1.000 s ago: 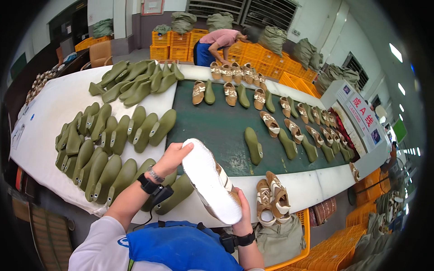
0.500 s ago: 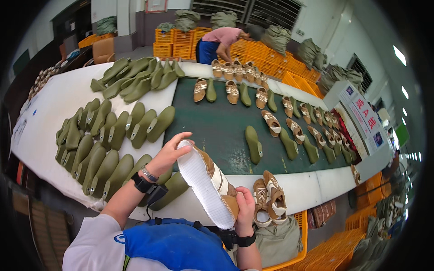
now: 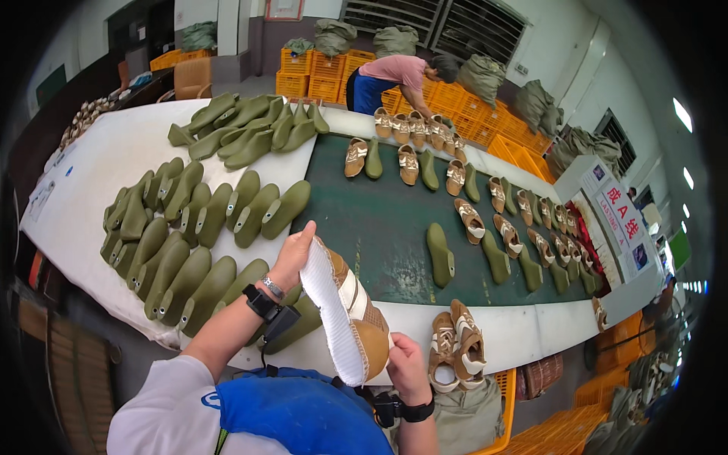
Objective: The person inserts green shoe lasts into brown slip-on shoes on a factory table, then removes the lasts and places the shoes into a yellow crate. The person repeats this process for multiple shoes while another worker arranges lasts nearby.
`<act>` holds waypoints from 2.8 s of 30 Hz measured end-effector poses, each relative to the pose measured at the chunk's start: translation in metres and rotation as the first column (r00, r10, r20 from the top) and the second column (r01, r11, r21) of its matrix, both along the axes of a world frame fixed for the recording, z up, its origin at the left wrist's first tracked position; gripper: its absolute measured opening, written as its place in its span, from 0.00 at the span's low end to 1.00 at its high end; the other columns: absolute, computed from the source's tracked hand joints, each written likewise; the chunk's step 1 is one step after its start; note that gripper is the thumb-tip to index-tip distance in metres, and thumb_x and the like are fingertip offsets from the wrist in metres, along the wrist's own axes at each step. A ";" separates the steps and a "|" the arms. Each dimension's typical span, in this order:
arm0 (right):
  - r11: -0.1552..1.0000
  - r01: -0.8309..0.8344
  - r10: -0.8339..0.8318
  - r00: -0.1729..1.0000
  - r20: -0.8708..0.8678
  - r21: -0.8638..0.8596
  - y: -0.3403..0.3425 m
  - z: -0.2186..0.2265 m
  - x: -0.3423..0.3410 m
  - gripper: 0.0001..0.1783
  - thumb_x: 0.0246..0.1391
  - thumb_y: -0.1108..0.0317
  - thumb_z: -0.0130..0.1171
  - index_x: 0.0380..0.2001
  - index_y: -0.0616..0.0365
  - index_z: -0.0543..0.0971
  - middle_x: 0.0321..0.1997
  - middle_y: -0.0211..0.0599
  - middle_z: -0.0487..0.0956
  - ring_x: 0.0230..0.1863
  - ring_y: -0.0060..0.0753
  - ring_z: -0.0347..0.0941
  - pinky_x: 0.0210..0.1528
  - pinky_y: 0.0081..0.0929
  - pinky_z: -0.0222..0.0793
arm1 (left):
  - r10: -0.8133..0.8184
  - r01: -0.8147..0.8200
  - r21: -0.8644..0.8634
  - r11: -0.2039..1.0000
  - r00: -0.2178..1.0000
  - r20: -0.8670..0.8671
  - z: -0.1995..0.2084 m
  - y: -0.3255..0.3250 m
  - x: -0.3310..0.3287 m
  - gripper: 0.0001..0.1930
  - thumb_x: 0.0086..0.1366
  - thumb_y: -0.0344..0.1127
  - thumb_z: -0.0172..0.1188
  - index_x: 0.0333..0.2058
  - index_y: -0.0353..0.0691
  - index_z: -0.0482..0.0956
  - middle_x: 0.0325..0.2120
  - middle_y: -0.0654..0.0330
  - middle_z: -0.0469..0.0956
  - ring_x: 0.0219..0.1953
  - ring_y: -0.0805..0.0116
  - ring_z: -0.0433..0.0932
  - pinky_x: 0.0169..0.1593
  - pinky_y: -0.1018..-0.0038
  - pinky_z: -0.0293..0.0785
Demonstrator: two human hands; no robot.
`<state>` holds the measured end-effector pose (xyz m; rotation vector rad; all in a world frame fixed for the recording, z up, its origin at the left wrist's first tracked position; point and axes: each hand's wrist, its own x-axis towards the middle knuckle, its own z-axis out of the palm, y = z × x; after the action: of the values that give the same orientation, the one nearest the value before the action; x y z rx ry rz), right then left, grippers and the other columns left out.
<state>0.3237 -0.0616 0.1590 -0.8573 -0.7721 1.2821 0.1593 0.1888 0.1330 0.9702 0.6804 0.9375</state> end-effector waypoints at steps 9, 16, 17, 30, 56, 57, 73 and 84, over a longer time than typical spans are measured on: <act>0.983 0.141 -0.181 0.790 0.586 0.114 0.018 0.038 0.031 0.10 0.56 0.68 0.54 0.40 0.60 0.73 0.35 0.28 0.75 0.35 0.20 0.72 0.37 0.18 0.67 | -0.346 0.353 0.012 0.935 0.922 -0.173 0.001 -0.046 0.007 0.18 0.70 0.44 0.45 0.48 0.36 0.71 0.43 0.58 0.74 0.44 0.70 0.74 0.48 0.72 0.71; 0.909 -0.111 -0.398 0.053 0.916 0.401 0.025 0.038 -0.021 0.11 0.48 0.65 0.61 0.34 0.57 0.75 0.26 0.38 0.76 0.28 0.42 0.74 0.32 0.35 0.68 | -0.434 0.429 0.064 0.901 0.894 0.114 0.021 -0.055 0.027 0.21 0.72 0.47 0.41 0.55 0.38 0.62 0.49 0.59 0.72 0.49 0.69 0.73 0.50 0.70 0.72; 0.902 -0.114 -0.418 0.019 0.908 0.417 0.025 0.037 -0.028 0.11 0.47 0.65 0.61 0.34 0.57 0.75 0.25 0.37 0.76 0.28 0.41 0.74 0.32 0.35 0.68 | -0.425 0.417 0.090 0.905 0.899 0.103 0.020 -0.054 0.029 0.20 0.72 0.46 0.41 0.55 0.38 0.63 0.49 0.59 0.71 0.49 0.69 0.73 0.50 0.70 0.72; 0.962 -0.019 -0.275 -0.063 0.960 0.274 0.016 0.029 -0.060 0.23 0.41 0.57 0.67 0.34 0.62 0.72 0.40 0.50 0.71 0.39 0.50 0.71 0.42 0.38 0.69 | -0.325 0.635 -0.324 0.701 0.689 0.648 -0.010 -0.055 0.031 0.27 0.70 0.52 0.41 0.60 0.39 0.61 0.56 0.52 0.67 0.57 0.57 0.68 0.60 0.57 0.64; 0.971 -0.233 0.137 0.720 0.680 0.051 0.063 0.003 -0.062 0.22 0.55 0.53 0.56 0.36 0.65 0.76 0.32 0.39 0.78 0.35 0.31 0.74 0.39 0.28 0.70 | -0.470 0.642 -0.273 0.716 0.734 0.491 0.009 -0.064 0.006 0.32 0.65 0.54 0.50 0.59 0.37 0.59 0.53 0.50 0.69 0.53 0.57 0.71 0.57 0.59 0.68; 0.978 -0.208 0.175 0.779 0.602 -0.015 0.064 -0.002 -0.057 0.20 0.56 0.55 0.55 0.35 0.65 0.76 0.31 0.36 0.78 0.33 0.28 0.73 0.37 0.26 0.69 | -0.456 0.615 -0.239 0.751 0.746 0.485 0.007 -0.062 0.009 0.28 0.66 0.48 0.51 0.58 0.37 0.60 0.52 0.51 0.70 0.52 0.58 0.72 0.55 0.61 0.71; 0.966 0.024 -0.223 0.579 0.785 0.256 0.094 -0.079 -0.028 0.19 0.57 0.69 0.49 0.52 0.62 0.69 0.51 0.39 0.74 0.49 0.36 0.71 0.54 0.31 0.67 | -0.501 0.482 0.187 0.856 0.862 0.070 -0.007 -0.106 0.029 0.33 0.63 0.38 0.55 0.62 0.38 0.51 0.56 0.57 0.64 0.56 0.66 0.65 0.59 0.69 0.62; 0.995 -0.022 -0.002 0.969 0.247 0.094 0.060 -0.062 -0.037 0.22 0.57 0.68 0.50 0.55 0.61 0.66 0.54 0.40 0.71 0.53 0.36 0.69 0.57 0.32 0.64 | -0.554 0.537 -0.185 0.823 0.831 -0.052 -0.012 -0.017 0.033 0.23 0.68 0.51 0.48 0.51 0.38 0.72 0.43 0.56 0.77 0.42 0.68 0.77 0.47 0.74 0.73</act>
<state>0.2872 -0.0016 0.0968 -0.9471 -1.0280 1.1493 0.1924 0.1722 0.1210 0.9966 0.5092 0.3169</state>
